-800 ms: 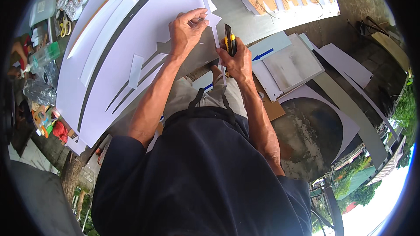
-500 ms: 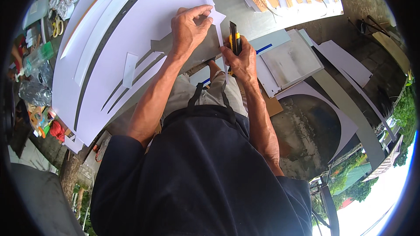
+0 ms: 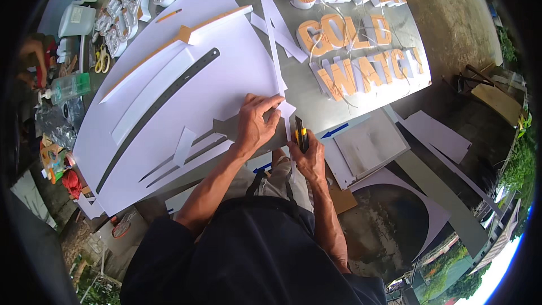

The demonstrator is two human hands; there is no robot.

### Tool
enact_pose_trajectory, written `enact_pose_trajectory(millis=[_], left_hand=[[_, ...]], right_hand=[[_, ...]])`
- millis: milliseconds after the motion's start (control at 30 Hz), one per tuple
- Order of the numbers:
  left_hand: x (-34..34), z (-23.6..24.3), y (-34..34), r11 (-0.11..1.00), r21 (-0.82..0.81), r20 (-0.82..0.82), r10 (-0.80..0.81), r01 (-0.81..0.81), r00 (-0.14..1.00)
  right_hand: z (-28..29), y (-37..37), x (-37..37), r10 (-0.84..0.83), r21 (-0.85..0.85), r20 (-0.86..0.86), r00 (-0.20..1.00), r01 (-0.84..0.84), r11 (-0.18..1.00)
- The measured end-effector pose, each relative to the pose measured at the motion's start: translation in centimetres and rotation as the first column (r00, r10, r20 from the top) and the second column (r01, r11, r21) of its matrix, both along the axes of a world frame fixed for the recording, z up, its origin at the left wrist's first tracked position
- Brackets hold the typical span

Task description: Cutting and assembling foam or plastic sign lettering and shapes using a utility knife.

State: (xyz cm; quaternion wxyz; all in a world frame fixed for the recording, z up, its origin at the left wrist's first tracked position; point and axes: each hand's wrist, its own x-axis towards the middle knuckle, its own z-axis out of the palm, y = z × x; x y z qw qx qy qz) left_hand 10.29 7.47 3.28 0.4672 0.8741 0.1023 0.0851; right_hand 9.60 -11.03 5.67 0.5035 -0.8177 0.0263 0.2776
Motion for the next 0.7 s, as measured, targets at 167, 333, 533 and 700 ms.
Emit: enact_pose_trajectory(millis=[167, 333, 533, 700], left_hand=[[-1.0, -0.6, -0.6, 0.998, -0.064, 0.077, 0.013, -0.008, 0.997], [-1.8, -0.5, -1.1, 0.992, -0.129, 0.037, 0.012, -0.007, 0.999], [-2.8, -0.8, -3.1, 0.991, -0.137, 0.007, -0.005, 0.006, 1.0], [-2.1, -0.6, -4.2, 0.997, -0.048, 0.001, -0.068, 0.068, 0.998]], right_hand=[[-0.6, -1.4, -0.3, 0.063, -0.052, 0.006, 0.998, -0.063, 0.997], [-1.3, -2.5, -0.7, 0.096, -0.07, 0.103, 0.99, -0.089, 0.993], [-0.5, -5.4, -0.4, 0.137, -0.128, -0.063, 0.989, -0.144, 0.981], [-0.7, -7.6, 1.2, 0.16, -0.173, -0.086, 0.983, -0.173, 0.97]])
